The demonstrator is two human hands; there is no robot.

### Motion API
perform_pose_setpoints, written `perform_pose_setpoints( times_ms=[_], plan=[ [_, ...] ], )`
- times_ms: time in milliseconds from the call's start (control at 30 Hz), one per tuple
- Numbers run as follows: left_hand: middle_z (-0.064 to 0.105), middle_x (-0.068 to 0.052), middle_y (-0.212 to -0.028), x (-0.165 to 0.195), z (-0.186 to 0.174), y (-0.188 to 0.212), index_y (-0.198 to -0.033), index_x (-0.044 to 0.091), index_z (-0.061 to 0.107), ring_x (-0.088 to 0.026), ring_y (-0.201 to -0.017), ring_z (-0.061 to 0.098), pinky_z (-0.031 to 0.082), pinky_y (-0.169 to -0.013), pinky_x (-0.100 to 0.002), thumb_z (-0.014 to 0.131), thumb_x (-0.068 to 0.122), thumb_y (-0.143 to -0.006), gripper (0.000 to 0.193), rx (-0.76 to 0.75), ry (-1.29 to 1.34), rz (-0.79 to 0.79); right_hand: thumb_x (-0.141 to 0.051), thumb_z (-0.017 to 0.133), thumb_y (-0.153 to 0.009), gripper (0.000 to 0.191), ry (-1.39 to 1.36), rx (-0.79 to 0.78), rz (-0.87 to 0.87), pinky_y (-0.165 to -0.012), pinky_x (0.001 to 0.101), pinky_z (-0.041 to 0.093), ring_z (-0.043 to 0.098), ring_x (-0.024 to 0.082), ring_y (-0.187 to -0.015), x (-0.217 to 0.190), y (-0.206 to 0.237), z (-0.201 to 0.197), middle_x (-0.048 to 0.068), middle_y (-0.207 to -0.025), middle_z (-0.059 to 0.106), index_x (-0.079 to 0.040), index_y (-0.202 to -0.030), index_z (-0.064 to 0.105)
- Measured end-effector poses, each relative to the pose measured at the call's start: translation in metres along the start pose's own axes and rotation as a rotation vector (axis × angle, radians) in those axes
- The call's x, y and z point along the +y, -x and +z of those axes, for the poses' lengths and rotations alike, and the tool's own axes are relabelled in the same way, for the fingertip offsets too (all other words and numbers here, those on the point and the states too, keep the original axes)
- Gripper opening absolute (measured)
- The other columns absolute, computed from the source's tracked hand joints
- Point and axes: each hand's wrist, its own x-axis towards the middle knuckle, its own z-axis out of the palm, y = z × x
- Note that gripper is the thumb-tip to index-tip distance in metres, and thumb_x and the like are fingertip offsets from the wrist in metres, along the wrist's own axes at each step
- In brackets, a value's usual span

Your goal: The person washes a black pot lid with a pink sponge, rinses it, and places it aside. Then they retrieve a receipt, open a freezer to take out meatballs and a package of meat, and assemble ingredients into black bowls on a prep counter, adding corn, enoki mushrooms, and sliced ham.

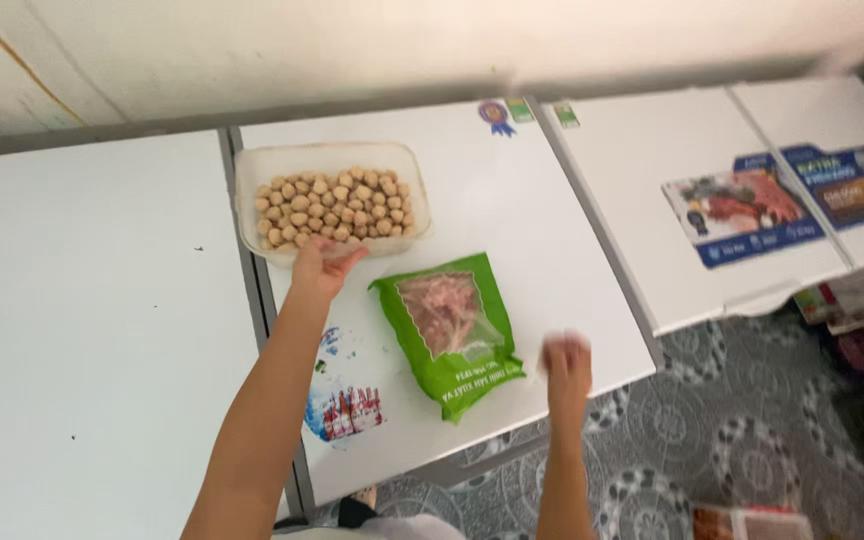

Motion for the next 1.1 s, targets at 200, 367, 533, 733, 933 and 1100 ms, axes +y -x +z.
perform_pose_setpoints(
  times_ms=[200, 367, 533, 733, 933, 1100],
  plan=[
    [0.049, -0.016, -0.100, -0.011, -0.049, 0.015, -0.093, -0.003, 0.043, -0.060, -0.099, 0.066, 0.056, -0.086, -0.065, 0.054, -0.001, -0.091, 0.011, -0.065, -0.058, 0.145, -0.057, 0.060, -0.090, 0.059, -0.490, -0.091, 0.825, -0.065, 0.0427, 0.051, 0.067, 0.026, -0.084, -0.006, 0.095, 0.009, 0.013, -0.098, 0.067, -0.012, -0.128, 0.060],
    [0.066, -0.018, -0.088, -0.011, -0.119, 0.109, -0.100, -0.007, 0.050, -0.048, -0.099, 0.071, 0.057, -0.090, -0.055, 0.049, 0.010, -0.104, 0.018, -0.002, -0.086, 0.182, -0.070, 0.047, -0.091, 0.066, -0.295, -0.088, 0.804, -0.095, 0.0611, 0.050, 0.056, 0.033, -0.123, -0.046, 0.054, 0.029, 0.011, -0.126, 0.059, -0.022, -0.137, 0.052],
    [0.071, -0.028, -0.095, 0.018, -0.205, 0.216, -0.110, -0.011, 0.052, -0.045, -0.097, 0.072, 0.060, -0.089, -0.051, 0.043, 0.015, -0.101, 0.028, 0.045, -0.088, 0.255, -0.060, 0.054, -0.090, 0.061, -0.067, -0.225, 0.698, -0.090, 0.0585, 0.050, 0.059, 0.033, -0.115, -0.060, 0.018, 0.066, 0.012, -0.120, 0.063, -0.017, -0.133, 0.056],
    [0.072, -0.024, -0.099, 0.059, -0.321, 0.355, -0.104, -0.010, 0.052, -0.038, -0.091, 0.075, 0.063, -0.079, -0.050, 0.044, 0.010, -0.093, 0.024, 0.232, 0.103, 0.440, -0.051, 0.058, -0.088, 0.055, 0.051, -0.282, 0.203, -0.086, 0.0545, 0.051, 0.061, 0.031, -0.109, -0.098, 0.012, 0.113, 0.012, -0.116, 0.065, -0.013, -0.128, 0.059],
    [0.073, -0.026, -0.099, 0.089, -0.455, 0.514, -0.109, -0.007, 0.055, -0.037, -0.082, 0.076, 0.064, -0.073, -0.046, 0.046, 0.005, -0.089, 0.025, 0.466, 0.297, 0.709, -0.042, 0.062, -0.086, 0.049, 0.037, -0.597, -0.149, -0.083, 0.0505, 0.052, 0.063, 0.029, -0.104, -0.113, 0.186, 0.305, 0.012, -0.111, 0.067, -0.010, -0.124, 0.062],
    [0.071, -0.026, -0.100, 0.067, -0.562, 0.603, -0.114, -0.014, 0.050, -0.037, -0.084, 0.078, 0.067, -0.073, -0.044, 0.051, 0.016, -0.095, 0.035, 0.455, 0.563, 1.010, -0.034, 0.065, -0.085, 0.045, 0.002, -1.042, -0.316, -0.081, 0.0472, 0.052, 0.065, 0.027, -0.099, -0.166, 0.357, 0.423, 0.012, -0.108, 0.069, -0.007, -0.120, 0.065]
  ],
)
